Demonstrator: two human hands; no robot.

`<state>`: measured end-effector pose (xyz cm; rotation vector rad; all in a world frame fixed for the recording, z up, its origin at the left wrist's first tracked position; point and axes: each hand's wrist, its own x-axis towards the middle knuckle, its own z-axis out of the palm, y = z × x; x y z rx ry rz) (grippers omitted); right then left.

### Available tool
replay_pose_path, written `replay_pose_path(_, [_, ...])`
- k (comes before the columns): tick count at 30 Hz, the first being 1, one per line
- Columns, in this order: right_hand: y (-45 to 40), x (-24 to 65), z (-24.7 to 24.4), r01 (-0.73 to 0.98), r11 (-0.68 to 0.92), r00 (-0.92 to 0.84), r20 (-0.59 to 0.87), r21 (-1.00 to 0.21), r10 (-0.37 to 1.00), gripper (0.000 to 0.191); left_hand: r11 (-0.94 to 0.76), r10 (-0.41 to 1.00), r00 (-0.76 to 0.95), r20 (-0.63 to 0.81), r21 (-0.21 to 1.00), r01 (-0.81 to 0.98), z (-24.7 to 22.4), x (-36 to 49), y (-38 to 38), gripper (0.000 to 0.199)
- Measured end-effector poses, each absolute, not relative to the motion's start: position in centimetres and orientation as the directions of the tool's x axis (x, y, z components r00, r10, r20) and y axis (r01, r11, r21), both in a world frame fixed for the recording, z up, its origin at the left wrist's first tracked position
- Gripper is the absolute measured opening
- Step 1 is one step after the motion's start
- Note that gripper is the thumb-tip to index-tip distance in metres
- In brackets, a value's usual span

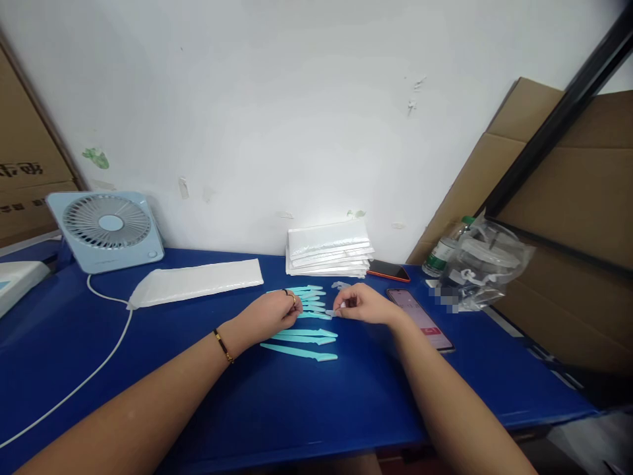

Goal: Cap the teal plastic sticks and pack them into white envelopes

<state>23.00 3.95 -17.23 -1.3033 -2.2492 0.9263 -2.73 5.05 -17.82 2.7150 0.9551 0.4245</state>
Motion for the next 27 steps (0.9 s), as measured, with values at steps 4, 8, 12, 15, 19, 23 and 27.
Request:
replay_pose_path(4, [3.9,22.4,-17.4,0.593,0.371,-0.525,0.007,-0.715,0.851,0.022,-0.748,0.647,0.736,0.198,0.351,0.563,-17.7,-2.6,4.9,0.017])
replay_pose_path(8, [3.7,21.2,-18.0,0.549,0.386,-0.529,0.049,-0.741,0.847,0.026,-0.743,0.643,0.741,0.193,0.392,0.543,-17.9,-2.5,4.8,0.019])
replay_pose_path(12, [4.0,21.0,-18.3,0.563,0.407,-0.519,0.077,-0.719,0.852,0.025,-0.741,0.647,0.742,0.174,0.374,0.558,-18.3,-2.5,5.2,0.021])
replay_pose_path(15, [4.7,22.6,-18.2,0.656,0.394,-0.37,0.181,-0.644,0.911,0.022,-0.732,0.672,0.714,0.198,0.324,0.599,-18.5,-2.7,5.5,0.022])
replay_pose_path(19, [5.9,25.9,-18.2,0.859,0.262,-0.125,0.316,-0.44,0.94,0.015,-0.72,0.689,0.684,0.239,0.337,0.607,-18.4,-2.9,5.4,0.022])
replay_pose_path(23, [6.8,26.9,-19.1,0.909,0.234,-0.136,0.285,-0.344,0.949,0.018,-0.747,0.622,0.774,0.12,0.387,0.54,-17.8,-2.8,4.6,0.024])
replay_pose_path(27, [7.2,25.8,-20.0,0.913,0.288,-0.217,0.255,-0.29,0.942,0.015,-0.746,0.611,0.791,0.038,0.364,0.558,-17.3,-2.5,4.2,0.018])
